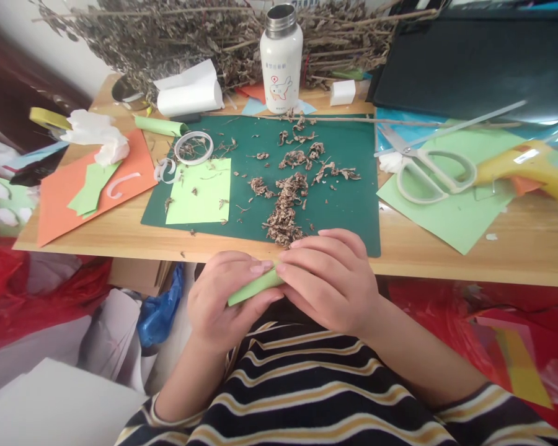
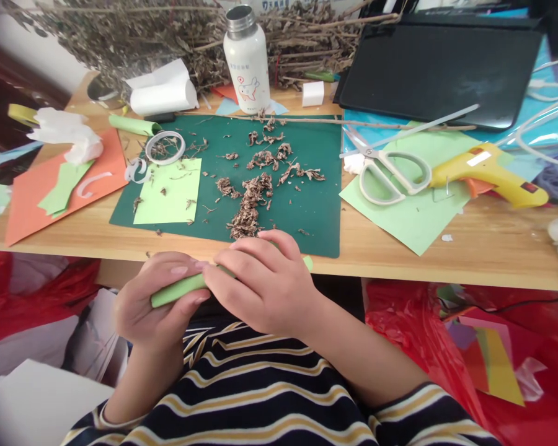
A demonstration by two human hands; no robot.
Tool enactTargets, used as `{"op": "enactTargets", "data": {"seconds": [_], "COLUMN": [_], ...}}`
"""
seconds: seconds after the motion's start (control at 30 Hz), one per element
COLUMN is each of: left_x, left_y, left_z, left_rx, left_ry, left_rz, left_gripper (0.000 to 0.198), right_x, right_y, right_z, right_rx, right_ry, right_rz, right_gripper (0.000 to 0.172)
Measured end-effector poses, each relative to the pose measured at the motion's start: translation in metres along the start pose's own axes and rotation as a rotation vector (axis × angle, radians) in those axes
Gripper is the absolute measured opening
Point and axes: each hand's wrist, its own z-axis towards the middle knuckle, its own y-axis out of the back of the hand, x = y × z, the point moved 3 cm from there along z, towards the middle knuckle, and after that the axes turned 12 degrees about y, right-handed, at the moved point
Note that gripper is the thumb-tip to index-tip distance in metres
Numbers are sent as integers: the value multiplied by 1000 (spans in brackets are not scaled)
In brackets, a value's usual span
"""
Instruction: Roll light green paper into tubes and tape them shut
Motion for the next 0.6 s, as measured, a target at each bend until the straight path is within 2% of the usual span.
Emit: {"op": "enactTargets", "data": {"seconds": [0.1, 0.27, 0.43, 0.53, 0.6], "left_x": [1, -3, -6, -3, -2], "left_y": [3, 6, 4, 4, 6], "left_z": [0, 2, 0, -5, -8], "left_rx": [33, 89, -12, -15, -21], "left_ry": [-106, -253, -187, -131, -161], "left_rz": [16, 21, 136, 194, 216], "left_gripper": [45, 52, 35, 31, 31], "right_x": [-1, 2, 3, 3, 1], "right_y": [3, 10, 10, 9, 10], "right_z": [0, 5, 6, 4, 4], "right_rx": [41, -27, -46, -39, -23], "right_ry": [-1, 5, 3, 6, 2], "right_rz": [-23, -37, -87, -96, -91], "right_gripper": [23, 9, 12, 10, 6]}}
